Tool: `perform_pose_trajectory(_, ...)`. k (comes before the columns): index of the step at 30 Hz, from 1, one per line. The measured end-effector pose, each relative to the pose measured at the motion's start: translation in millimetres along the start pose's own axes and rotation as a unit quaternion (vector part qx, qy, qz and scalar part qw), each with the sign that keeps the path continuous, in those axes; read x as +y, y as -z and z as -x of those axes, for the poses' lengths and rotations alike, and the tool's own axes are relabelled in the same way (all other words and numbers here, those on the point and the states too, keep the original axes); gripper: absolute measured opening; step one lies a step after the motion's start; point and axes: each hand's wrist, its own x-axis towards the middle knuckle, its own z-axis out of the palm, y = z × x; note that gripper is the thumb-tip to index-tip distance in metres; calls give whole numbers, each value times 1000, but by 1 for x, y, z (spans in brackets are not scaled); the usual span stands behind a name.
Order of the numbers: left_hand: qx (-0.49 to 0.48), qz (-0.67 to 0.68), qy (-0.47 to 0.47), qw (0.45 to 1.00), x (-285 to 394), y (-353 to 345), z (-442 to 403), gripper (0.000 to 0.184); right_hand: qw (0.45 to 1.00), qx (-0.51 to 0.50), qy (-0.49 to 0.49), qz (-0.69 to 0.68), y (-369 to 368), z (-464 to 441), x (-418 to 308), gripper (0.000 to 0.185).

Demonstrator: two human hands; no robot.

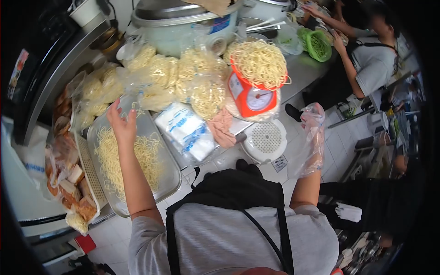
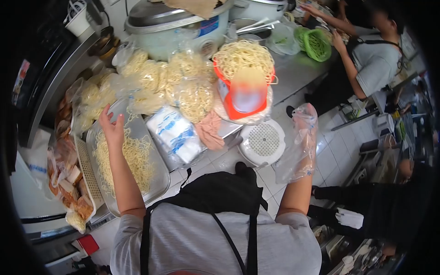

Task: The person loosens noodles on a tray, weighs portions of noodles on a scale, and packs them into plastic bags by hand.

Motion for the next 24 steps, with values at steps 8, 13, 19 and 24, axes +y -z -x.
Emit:
perform_pose_trajectory(8,0,174,8,985,33,-43,-4,40,994,-83,10,-67,39,-41,-9,69)
perform_pose_trajectory(13,-74,250,4,965,115,-98,-19,42,953,-233,170,-93,29,-71,-30,95)
perform_pose_trajectory(19,-273,299,-5,914,207,-202,-40,62,761,-204,545,286,-64,-68,-95,113)
perform_pose_trajectory(24,-332,283,14,900,215,-256,-38,72,741,-236,522,352,-124,-73,-94,80)
